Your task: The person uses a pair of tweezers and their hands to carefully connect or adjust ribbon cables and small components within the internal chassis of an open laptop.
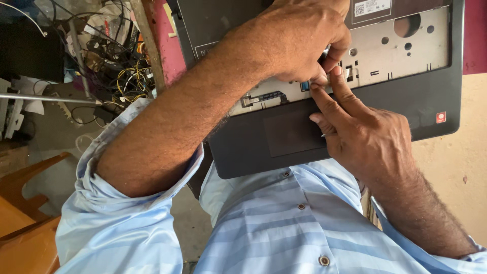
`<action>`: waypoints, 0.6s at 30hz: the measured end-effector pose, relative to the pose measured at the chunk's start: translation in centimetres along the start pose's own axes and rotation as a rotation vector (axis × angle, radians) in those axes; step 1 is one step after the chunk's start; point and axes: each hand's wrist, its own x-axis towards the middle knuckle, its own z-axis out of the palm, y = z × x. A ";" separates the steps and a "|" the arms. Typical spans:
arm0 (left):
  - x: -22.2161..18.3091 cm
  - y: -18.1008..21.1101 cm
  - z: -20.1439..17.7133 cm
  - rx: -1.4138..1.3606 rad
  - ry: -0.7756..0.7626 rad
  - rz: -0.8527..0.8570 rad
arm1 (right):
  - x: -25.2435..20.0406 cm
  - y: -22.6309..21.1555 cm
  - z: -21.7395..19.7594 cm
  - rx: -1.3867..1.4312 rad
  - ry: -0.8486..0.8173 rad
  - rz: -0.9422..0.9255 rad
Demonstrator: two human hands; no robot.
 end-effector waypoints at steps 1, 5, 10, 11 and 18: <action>0.0 0.0 0.0 0.001 0.012 0.001 | 0.0 0.0 0.0 0.003 0.004 0.004; 0.0 0.9 -0.3 -0.023 -0.064 -0.106 | -0.4 -0.2 0.2 0.020 0.046 0.003; -0.1 1.2 -0.6 0.040 -0.072 -0.096 | -0.4 0.1 0.3 0.010 0.027 -0.004; 0.0 1.0 -0.6 0.063 -0.047 -0.060 | -0.4 0.2 0.3 0.027 0.025 0.002; 0.1 0.6 -0.4 0.113 -0.055 0.000 | -0.7 0.9 0.0 0.262 0.066 0.005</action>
